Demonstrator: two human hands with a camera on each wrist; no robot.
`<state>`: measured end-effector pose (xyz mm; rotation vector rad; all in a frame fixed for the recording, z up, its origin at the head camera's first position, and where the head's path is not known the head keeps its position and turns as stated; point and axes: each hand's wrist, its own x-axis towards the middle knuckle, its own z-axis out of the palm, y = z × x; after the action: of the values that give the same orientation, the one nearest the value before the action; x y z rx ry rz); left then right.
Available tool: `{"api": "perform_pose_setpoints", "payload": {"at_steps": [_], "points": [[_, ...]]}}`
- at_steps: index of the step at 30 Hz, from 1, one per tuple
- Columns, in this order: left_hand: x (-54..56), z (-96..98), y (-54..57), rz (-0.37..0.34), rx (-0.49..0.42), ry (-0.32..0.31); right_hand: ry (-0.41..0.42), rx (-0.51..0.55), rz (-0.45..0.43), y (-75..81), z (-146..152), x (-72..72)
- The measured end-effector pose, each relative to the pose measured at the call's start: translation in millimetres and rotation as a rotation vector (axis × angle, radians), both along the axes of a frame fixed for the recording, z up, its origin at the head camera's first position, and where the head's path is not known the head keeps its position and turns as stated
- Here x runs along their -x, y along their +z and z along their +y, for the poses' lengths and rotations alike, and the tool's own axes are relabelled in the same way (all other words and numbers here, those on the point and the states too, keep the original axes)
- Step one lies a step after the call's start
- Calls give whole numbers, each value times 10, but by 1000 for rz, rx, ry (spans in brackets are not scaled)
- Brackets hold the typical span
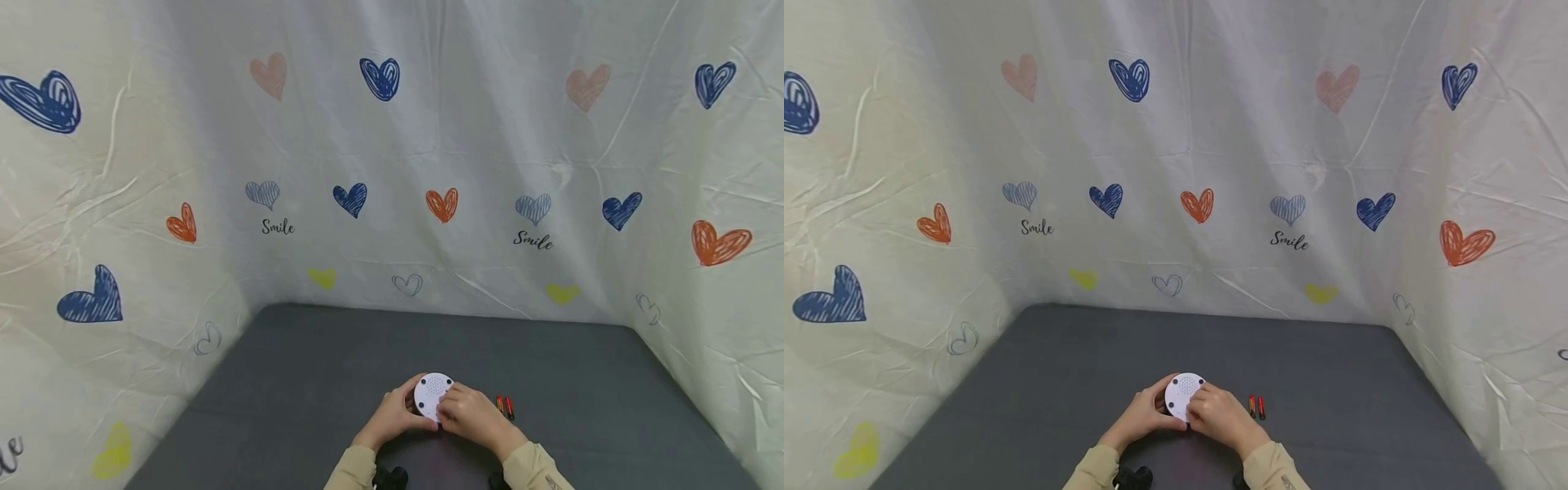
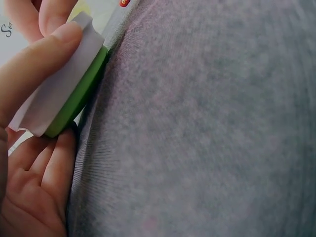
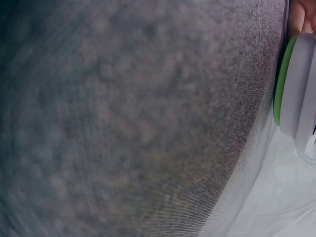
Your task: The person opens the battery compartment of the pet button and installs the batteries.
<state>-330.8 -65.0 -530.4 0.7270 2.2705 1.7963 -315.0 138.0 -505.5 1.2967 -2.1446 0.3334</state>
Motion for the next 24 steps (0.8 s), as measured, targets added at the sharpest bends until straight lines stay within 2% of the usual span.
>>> {"api": "perform_pose_setpoints", "payload": {"at_steps": [6, 13, 20, 24], "points": [[1, 13, 22, -12, -16, 8, 19, 49, -9, -24, 22, 14], [3, 11, 16, -12, -6, 10, 25, 45, 1, -43, 24, 26], [7, -3, 5, -33, -32, -16, -18, 96, -91, 5, 5, 2], [11, 1, -7, -32, -30, -8, -1, 88, -135, 6, 20, -6]]}}
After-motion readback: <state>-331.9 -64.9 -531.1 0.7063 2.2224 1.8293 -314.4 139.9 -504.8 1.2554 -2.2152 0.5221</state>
